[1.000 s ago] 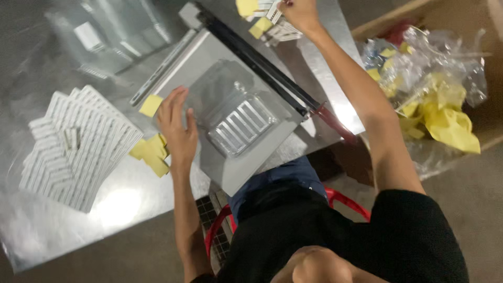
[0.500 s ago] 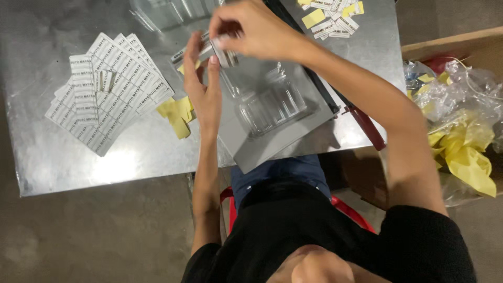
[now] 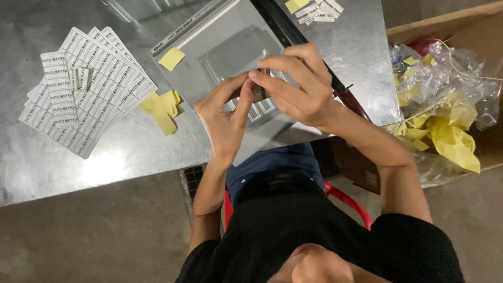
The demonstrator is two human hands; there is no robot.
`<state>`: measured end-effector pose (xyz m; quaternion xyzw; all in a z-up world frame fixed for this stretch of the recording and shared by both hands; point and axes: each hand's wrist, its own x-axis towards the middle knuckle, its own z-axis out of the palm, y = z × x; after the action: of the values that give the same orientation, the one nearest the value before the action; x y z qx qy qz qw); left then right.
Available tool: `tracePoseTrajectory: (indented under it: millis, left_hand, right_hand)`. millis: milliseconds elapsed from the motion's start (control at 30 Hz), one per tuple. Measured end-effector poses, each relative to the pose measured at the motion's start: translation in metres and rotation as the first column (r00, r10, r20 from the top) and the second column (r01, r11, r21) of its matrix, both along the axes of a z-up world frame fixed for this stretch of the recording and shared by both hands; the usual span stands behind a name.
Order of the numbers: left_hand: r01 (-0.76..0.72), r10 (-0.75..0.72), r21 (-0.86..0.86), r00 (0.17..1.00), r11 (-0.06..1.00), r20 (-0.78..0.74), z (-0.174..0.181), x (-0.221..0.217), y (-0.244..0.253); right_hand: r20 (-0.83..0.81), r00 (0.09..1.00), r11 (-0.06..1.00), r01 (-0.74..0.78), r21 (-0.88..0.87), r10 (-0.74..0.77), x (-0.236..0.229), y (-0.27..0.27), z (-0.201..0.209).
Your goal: The person repeatedly picks up small clear plastic containers, peels small paper labels, and sticks them onto the containers. They then place the labeled containers into a cardboard box. The process is repeated for multiple containers.
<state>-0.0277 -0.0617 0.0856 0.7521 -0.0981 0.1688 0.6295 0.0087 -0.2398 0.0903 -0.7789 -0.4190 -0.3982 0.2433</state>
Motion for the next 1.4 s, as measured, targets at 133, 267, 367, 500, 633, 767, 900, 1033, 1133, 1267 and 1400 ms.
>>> tracePoseTrajectory:
  millis: [133, 267, 367, 500, 633, 767, 900, 1033, 1133, 1267, 1400]
  left_hand:
    - [-0.018, 0.017, -0.02, 0.999, 1.0, -0.028, 0.001, -0.006, -0.005]
    - [-0.021, 0.019, -0.067, 1.0, 0.998, -0.023, -0.004, -0.01, -0.006]
    - [0.0, -0.004, -0.108, 0.999, 0.994, -0.035, -0.008, -0.011, -0.004]
    - [0.013, -0.031, -0.179, 0.995, 0.984, -0.096, -0.011, -0.012, -0.003]
    - [0.029, -0.05, -0.19, 0.993, 0.981, -0.107, -0.013, -0.014, -0.002]
    - [0.029, -0.049, -0.204, 0.994, 0.979, -0.093, -0.013, -0.016, -0.002]
    - [0.036, -0.055, -0.201, 0.994, 0.979, -0.091, -0.012, -0.017, -0.001]
    - [0.037, -0.053, -0.187, 0.995, 0.982, -0.08, -0.012, -0.018, -0.001]
    - [0.026, -0.043, -0.196, 0.995, 0.98, -0.088, -0.013, -0.019, -0.002]
    - [0.033, -0.056, -0.216, 0.993, 0.976, -0.103, -0.014, -0.019, -0.002]
    - [0.032, -0.055, -0.222, 0.993, 0.975, -0.102, -0.016, -0.019, -0.003]
  right_hand:
    - [0.057, 0.998, 0.999, 0.004, 0.054, -0.007, -0.004, 0.003, -0.004]
    - [0.028, 1.0, 0.997, 0.01, 0.074, -0.012, -0.01, 0.005, -0.006]
    - [0.014, 1.0, 0.995, 0.011, 0.096, -0.013, -0.012, 0.005, -0.008]
    - [-0.02, 1.0, 0.99, 0.007, 0.141, -0.004, -0.011, 0.005, -0.009]
    - [-0.042, 0.999, 0.993, 0.019, 0.115, -0.015, -0.014, 0.004, -0.008]
    - [-0.034, 0.999, 0.997, 0.013, 0.082, -0.01, -0.016, 0.002, -0.008]
    - [-0.057, 0.998, 0.996, 0.014, 0.09, -0.008, -0.014, 0.002, -0.01]
    - [-0.033, 0.999, 0.997, -0.011, 0.072, 0.013, -0.013, 0.001, -0.011]
    - [0.004, 1.0, 0.999, -0.003, 0.053, 0.003, -0.015, 0.0, -0.01]
    - [0.048, 0.999, 0.999, 0.014, 0.037, -0.016, -0.016, -0.001, -0.01]
    - [0.06, 0.998, 0.999, 0.018, 0.029, -0.02, -0.016, -0.001, -0.011]
